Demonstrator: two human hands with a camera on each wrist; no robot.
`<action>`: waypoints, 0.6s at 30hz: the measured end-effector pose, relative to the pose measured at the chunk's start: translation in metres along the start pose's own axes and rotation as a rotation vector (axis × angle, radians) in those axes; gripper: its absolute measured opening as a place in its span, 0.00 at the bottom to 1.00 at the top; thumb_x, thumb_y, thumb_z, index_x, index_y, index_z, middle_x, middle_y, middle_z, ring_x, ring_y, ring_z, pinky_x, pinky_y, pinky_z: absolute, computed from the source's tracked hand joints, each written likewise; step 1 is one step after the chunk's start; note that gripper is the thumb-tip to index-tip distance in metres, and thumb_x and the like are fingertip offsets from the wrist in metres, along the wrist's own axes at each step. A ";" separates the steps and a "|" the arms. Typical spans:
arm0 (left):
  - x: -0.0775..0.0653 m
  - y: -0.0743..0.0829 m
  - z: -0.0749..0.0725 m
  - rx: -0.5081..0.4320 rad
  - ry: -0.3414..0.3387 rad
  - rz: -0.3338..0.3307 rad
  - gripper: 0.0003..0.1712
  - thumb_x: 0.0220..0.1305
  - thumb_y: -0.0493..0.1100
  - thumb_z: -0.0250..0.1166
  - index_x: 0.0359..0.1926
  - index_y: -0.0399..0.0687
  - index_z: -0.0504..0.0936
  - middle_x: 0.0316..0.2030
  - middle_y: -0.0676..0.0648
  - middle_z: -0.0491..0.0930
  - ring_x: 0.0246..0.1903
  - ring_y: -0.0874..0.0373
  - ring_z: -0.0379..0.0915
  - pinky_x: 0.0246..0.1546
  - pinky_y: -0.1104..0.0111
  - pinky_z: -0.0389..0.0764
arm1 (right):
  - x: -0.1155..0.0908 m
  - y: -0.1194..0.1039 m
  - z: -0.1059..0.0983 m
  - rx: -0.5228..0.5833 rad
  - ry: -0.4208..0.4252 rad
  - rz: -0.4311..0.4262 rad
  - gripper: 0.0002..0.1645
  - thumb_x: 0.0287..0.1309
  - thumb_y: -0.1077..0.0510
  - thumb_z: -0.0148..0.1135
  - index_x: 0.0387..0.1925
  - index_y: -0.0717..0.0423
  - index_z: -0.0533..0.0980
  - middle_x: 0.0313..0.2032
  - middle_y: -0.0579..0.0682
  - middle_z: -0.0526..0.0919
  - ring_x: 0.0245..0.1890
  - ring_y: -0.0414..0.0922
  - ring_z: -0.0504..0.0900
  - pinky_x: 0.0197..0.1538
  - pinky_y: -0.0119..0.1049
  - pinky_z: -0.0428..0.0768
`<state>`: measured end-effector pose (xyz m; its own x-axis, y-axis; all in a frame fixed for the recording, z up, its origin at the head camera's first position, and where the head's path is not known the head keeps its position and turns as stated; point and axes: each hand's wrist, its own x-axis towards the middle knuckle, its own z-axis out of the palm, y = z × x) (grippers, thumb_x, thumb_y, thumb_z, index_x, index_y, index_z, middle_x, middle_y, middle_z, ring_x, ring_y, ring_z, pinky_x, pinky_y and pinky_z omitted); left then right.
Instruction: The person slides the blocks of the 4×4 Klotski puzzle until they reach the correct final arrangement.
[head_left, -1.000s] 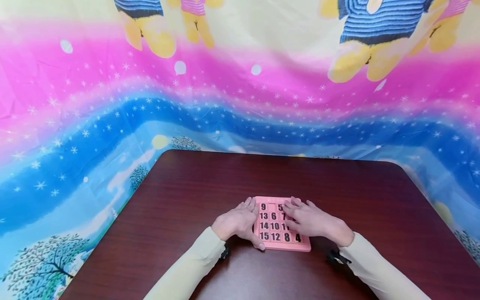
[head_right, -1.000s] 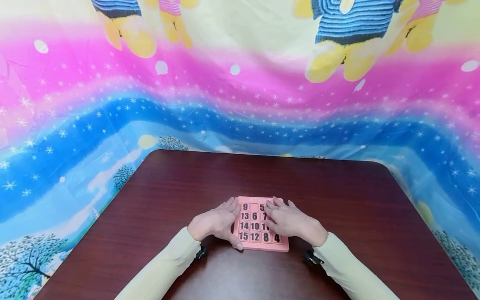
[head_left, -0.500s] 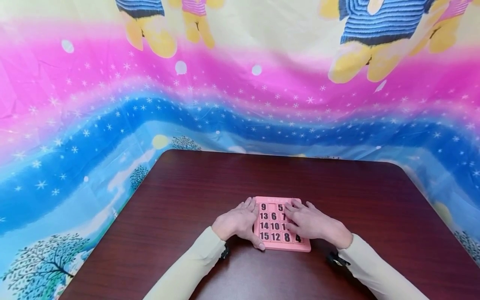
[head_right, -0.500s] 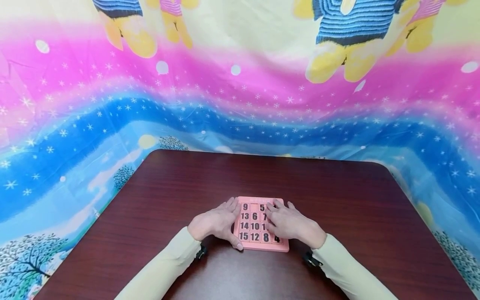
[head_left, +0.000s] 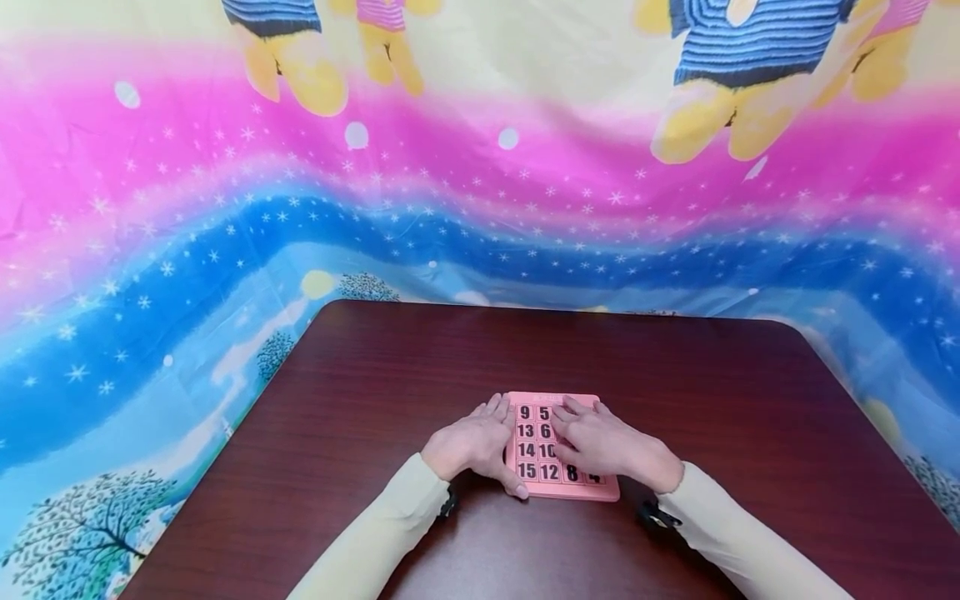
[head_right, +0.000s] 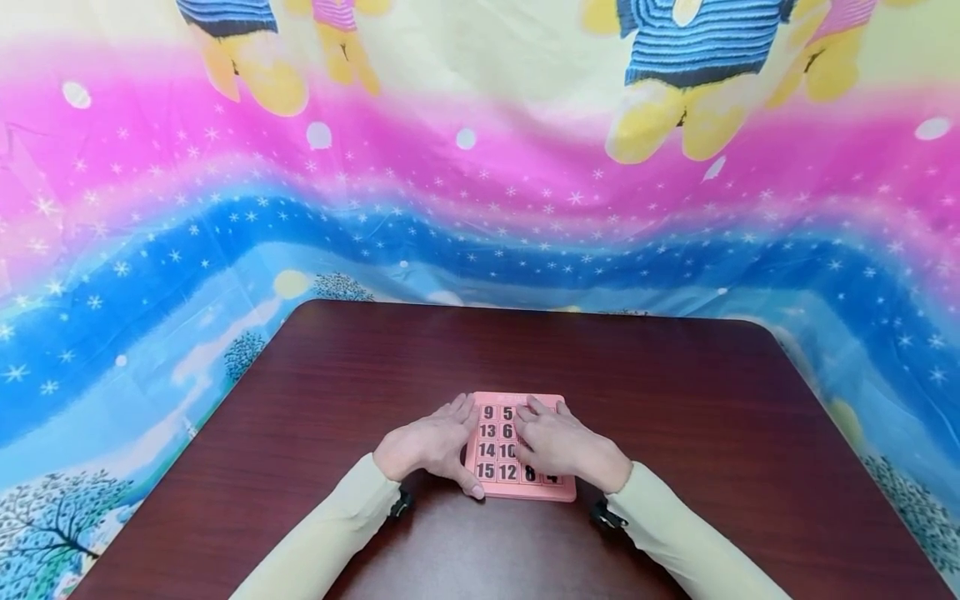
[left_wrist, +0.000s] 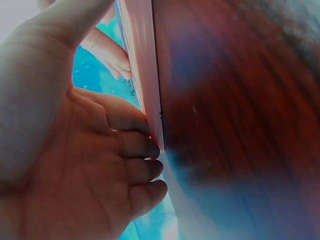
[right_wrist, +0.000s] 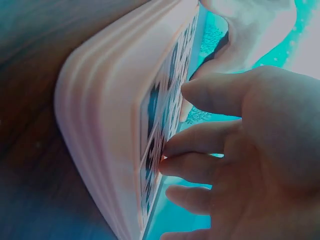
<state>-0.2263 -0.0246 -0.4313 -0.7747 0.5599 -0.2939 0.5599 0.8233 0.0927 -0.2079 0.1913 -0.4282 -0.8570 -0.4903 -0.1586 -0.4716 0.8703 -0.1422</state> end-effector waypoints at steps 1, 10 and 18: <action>0.000 0.000 0.000 -0.006 0.001 0.000 0.77 0.38 0.79 0.70 0.77 0.38 0.48 0.78 0.38 0.43 0.78 0.49 0.39 0.78 0.62 0.50 | 0.001 0.000 0.000 0.001 -0.001 -0.001 0.33 0.68 0.45 0.55 0.68 0.57 0.68 0.71 0.57 0.66 0.75 0.58 0.56 0.70 0.71 0.57; 0.001 0.000 -0.001 -0.033 -0.001 0.012 0.77 0.38 0.78 0.71 0.77 0.39 0.47 0.78 0.39 0.42 0.78 0.49 0.37 0.79 0.61 0.49 | -0.010 0.015 -0.002 -0.008 0.010 0.023 0.34 0.67 0.44 0.56 0.68 0.58 0.69 0.70 0.59 0.67 0.74 0.61 0.57 0.68 0.72 0.59; 0.000 -0.002 -0.001 -0.032 0.003 0.016 0.77 0.38 0.77 0.72 0.76 0.37 0.47 0.78 0.38 0.42 0.78 0.47 0.38 0.79 0.60 0.49 | -0.023 0.025 -0.004 -0.001 0.005 0.079 0.35 0.67 0.45 0.57 0.68 0.60 0.68 0.70 0.60 0.66 0.74 0.61 0.58 0.67 0.74 0.58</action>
<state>-0.2271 -0.0260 -0.4306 -0.7664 0.5736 -0.2891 0.5629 0.8166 0.1279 -0.2011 0.2246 -0.4242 -0.8924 -0.4201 -0.1649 -0.4030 0.9062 -0.1281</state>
